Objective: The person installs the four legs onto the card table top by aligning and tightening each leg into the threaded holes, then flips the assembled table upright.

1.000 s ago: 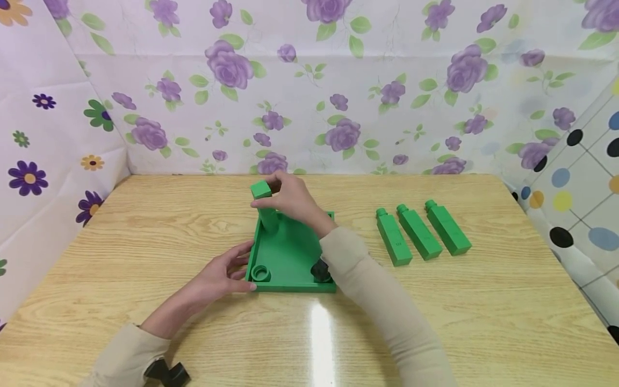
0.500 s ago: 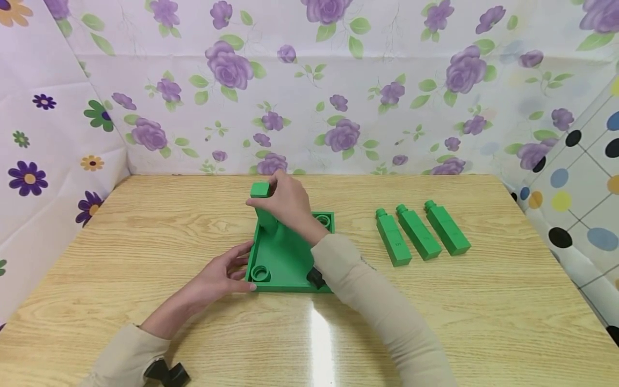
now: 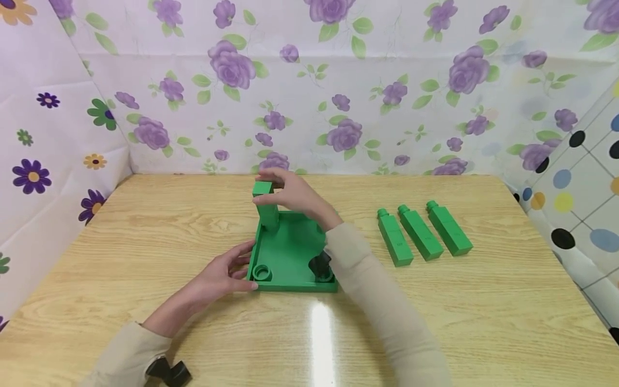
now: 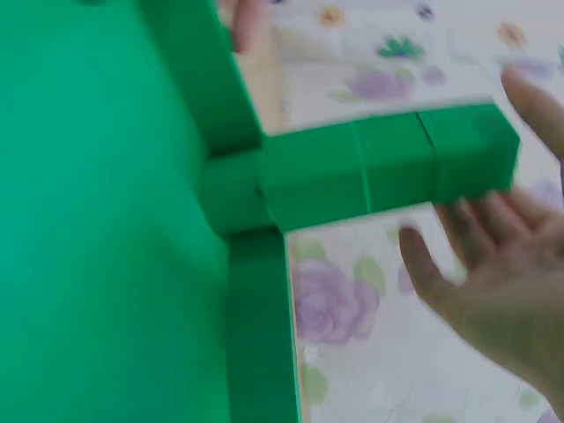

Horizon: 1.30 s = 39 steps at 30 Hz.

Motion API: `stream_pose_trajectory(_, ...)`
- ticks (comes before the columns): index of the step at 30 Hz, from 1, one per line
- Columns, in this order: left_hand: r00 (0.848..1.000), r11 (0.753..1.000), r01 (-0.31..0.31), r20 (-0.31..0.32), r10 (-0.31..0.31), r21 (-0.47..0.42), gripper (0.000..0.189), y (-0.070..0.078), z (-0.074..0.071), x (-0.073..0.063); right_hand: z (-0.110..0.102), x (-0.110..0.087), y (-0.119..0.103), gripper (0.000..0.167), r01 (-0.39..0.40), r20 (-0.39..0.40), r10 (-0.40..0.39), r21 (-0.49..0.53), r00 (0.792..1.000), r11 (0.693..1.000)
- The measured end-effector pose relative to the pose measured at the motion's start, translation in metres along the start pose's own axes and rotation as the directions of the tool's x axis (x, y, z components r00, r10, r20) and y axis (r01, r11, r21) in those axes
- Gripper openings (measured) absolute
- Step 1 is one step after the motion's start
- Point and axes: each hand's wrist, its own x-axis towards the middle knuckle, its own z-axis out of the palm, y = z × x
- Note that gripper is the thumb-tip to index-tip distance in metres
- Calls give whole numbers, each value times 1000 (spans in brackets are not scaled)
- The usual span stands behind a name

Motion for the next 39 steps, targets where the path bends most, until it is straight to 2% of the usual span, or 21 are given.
stream_pose_trajectory(5, 1000, 1000, 9, 16, -8, -11, 91, 1, 2, 1, -15, 2, 12, 61, 21, 127, -42, 164, 991, 986)
stream_pose_trajectory(9, 1000, 1000, 17, 11, -17, -13, 91, 1, 3, 2, -21, 6, 17, 57, 40, 180, -78, 207, 981, 978)
stream_pose_trajectory(12, 1000, 1000, 15, 7, -15, -19, 91, 2, 3, 2, -22, 7, 18, 57, 34, 196, -75, 208, 978, 978)
stream_pose_trajectory(21, 1000, 1000, 18, 8, -18, -15, 91, 1, 2, 2, -18, 9, 16, 53, 4, 141, -25, 147, 990, 989)
stream_pose_trajectory(31, 1000, 1000, 8, 15, -8, -19, 90, -1, 1, 2, -13, 9, 15, 50, -6, 66, 4, 34, 998, 999)
stream_pose_trajectory(39, 1000, 1000, -4, -5, 4, -6, 90, 0, 0, 0, -10, 10, 16, 51, -19, 54, 17, 40, 998, 999)
